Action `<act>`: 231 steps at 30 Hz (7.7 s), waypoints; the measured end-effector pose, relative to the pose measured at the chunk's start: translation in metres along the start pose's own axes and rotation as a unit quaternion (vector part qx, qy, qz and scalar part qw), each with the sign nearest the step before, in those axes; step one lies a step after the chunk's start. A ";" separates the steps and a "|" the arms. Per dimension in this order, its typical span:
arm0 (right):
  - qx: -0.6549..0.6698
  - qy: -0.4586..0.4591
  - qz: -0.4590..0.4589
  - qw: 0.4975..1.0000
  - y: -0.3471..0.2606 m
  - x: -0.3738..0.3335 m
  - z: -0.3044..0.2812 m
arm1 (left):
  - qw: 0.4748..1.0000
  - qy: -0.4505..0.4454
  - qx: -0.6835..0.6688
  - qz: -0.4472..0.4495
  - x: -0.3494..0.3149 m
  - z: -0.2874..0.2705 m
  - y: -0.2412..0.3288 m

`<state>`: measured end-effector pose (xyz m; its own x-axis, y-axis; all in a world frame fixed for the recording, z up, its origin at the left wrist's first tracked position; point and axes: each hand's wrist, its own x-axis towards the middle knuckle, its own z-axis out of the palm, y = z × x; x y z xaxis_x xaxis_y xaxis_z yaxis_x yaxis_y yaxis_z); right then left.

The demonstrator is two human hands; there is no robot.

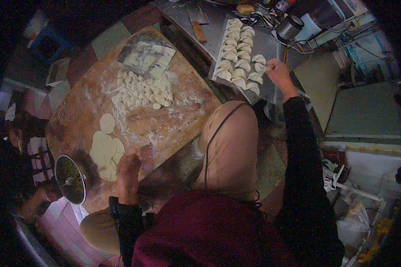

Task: The person flattens small dough pieces into round wrappers, scoops green filling onto each wrapper, folds and seals the edges to form dumplings, and places them in a tray. The process repeats continuously across the clip.

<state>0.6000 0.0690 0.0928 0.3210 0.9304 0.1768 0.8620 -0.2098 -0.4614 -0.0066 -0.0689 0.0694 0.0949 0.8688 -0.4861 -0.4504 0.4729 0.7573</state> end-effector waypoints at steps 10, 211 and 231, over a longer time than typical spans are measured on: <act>-0.044 0.015 -0.148 0.988 -0.051 -0.021 0.002 | 1.000 -0.012 -0.001 -0.010 0.003 -0.001 -0.003; 0.266 -0.536 -0.310 0.739 -0.595 -0.310 0.196 | 0.741 0.273 -0.498 0.358 -0.104 -0.182 0.063; 0.222 -0.362 -0.383 0.820 -0.528 -0.277 0.139 | 0.893 0.069 -0.368 0.249 -0.086 -0.076 0.075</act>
<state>0.0019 -0.0360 0.1668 -0.7037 0.7066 0.0737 0.4231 0.5001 -0.7556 -0.1163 -0.1195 0.1348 -0.3676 0.8942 -0.2554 -0.8723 -0.2363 0.4281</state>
